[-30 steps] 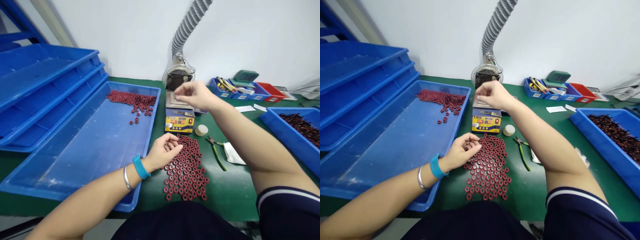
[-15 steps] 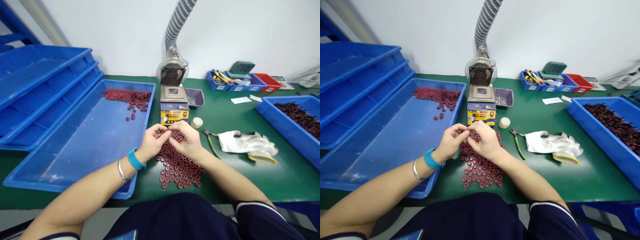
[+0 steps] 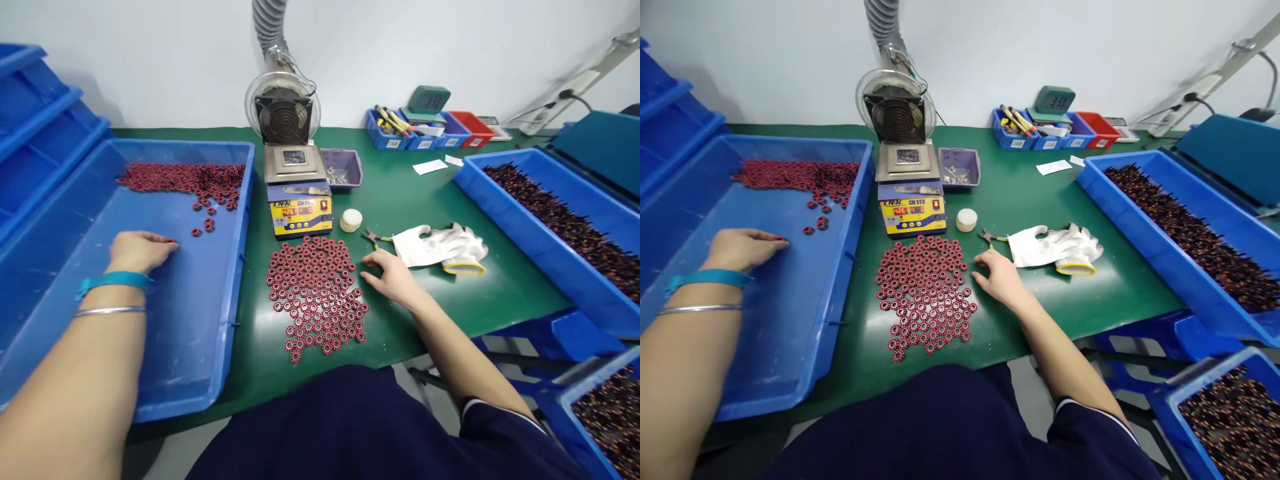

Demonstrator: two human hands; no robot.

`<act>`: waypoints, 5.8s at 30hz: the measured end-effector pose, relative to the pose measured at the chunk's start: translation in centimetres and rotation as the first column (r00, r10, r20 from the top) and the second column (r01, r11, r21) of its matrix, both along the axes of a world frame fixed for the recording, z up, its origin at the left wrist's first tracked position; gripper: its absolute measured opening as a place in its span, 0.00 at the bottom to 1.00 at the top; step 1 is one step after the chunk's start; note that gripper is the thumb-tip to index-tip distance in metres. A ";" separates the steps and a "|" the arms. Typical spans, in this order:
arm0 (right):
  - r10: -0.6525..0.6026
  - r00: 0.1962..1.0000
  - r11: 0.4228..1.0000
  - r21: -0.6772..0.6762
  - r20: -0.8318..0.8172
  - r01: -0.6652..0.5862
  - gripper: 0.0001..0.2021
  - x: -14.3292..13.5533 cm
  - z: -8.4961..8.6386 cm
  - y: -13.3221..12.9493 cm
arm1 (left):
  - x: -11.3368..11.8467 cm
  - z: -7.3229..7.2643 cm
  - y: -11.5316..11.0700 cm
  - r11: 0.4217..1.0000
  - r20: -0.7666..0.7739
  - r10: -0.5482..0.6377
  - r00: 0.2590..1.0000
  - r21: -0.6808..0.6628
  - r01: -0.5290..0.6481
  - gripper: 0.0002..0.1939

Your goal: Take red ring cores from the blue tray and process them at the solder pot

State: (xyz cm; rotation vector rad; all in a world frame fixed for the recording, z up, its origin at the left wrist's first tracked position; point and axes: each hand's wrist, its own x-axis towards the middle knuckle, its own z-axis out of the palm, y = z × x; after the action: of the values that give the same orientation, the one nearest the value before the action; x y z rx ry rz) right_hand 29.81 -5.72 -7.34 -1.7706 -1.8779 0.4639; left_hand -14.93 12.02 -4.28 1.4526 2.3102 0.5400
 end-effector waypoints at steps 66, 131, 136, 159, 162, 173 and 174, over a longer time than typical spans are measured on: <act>0.213 0.960 0.937 0.240 0.185 -0.254 0.09 -7.8 14.2 27.6 | 15.0 1.3 -10.2 0.604 0.607 -0.702 0.372 0.231 0.763 0.12; 0.044 0.988 0.983 0.170 0.150 -0.070 0.08 -9.1 11.0 25.8 | 15.2 1.5 -10.5 0.559 0.538 -0.746 0.393 0.185 0.808 0.11; 0.040 0.988 0.983 0.171 0.151 -0.066 0.08 -9.1 11.0 25.6 | 15.2 1.6 -10.5 0.566 0.542 -0.742 0.394 0.191 0.802 0.11; 0.094 0.532 0.904 -0.152 -0.841 -0.400 0.14 -12.1 10.7 12.0 | 14.7 3.1 -9.8 0.774 0.677 -0.613 0.407 0.618 0.139 0.20; 0.140 0.562 0.905 -0.125 -0.815 -0.407 0.15 -12.2 10.0 11.1 | 14.5 3.6 -10.0 0.752 0.658 -0.636 0.403 0.647 0.130 0.21; 0.029 0.972 0.963 0.267 -0.233 0.035 0.04 -8.7 10.8 19.5 | 14.9 2.1 -9.5 0.813 0.670 -0.578 0.467 0.520 0.262 0.17; 0.000 0.983 0.962 0.269 -0.182 0.050 0.03 -8.6 10.8 20.2 | 14.9 2.0 -9.5 0.815 0.669 -0.576 0.469 0.515 0.267 0.17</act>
State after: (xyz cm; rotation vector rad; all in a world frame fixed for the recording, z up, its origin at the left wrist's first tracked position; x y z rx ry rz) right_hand 21.23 14.44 3.48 -1.5167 -1.7000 0.3261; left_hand 0.01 2.53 -2.24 1.4198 1.0837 1.1899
